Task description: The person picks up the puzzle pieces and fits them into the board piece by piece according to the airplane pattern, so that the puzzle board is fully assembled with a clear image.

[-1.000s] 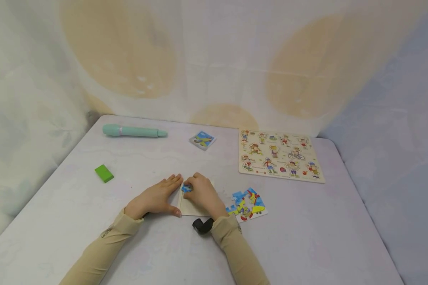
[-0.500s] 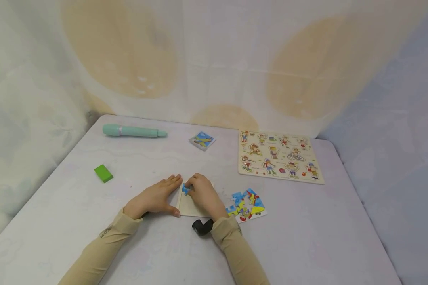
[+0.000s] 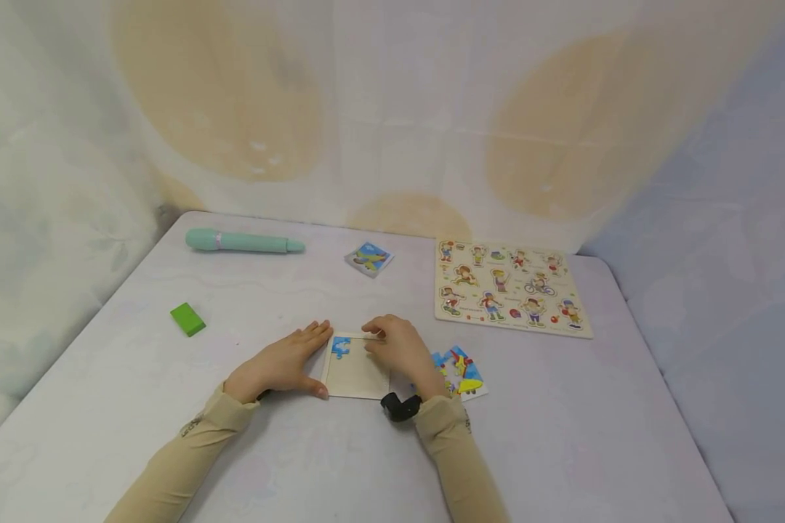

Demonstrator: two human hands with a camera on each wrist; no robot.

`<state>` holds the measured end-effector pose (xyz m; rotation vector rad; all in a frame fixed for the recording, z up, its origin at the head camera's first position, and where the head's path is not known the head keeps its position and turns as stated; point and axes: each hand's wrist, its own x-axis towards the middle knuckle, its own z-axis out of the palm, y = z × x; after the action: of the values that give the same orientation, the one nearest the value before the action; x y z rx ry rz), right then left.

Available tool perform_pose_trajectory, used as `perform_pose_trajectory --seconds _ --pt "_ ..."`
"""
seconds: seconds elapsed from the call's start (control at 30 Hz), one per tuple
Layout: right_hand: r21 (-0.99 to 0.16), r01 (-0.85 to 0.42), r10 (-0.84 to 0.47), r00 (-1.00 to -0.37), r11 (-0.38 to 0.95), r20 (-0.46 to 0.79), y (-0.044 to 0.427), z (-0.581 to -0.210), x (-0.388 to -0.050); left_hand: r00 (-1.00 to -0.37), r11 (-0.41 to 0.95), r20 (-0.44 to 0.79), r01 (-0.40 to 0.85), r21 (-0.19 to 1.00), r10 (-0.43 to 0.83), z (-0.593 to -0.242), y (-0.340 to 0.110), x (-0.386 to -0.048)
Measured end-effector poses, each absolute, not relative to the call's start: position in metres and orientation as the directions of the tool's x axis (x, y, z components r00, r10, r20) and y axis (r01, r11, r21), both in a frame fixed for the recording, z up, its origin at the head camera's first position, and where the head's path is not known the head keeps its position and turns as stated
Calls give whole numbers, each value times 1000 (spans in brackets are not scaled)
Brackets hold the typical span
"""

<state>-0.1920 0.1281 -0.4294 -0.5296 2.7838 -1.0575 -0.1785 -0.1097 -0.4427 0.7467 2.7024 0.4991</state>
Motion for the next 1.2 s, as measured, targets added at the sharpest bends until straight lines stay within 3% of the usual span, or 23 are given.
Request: perform_pose_trajectory --seconds 0.3,0.57,1.2 --pt "-658 -202 -288 -957 725 -24 194 -431 -187 -821 806 -192 432 406 537 -444 -108 -178" --pt "-637 -175 -296 -951 751 -89 237 -429 -174 -816 805 -200 437 401 542 -443 -108 -178" --pt "-630 -201 -355 -926 750 -127 237 -433 -176 -805 795 -192 461 394 561 -444 -111 -179"
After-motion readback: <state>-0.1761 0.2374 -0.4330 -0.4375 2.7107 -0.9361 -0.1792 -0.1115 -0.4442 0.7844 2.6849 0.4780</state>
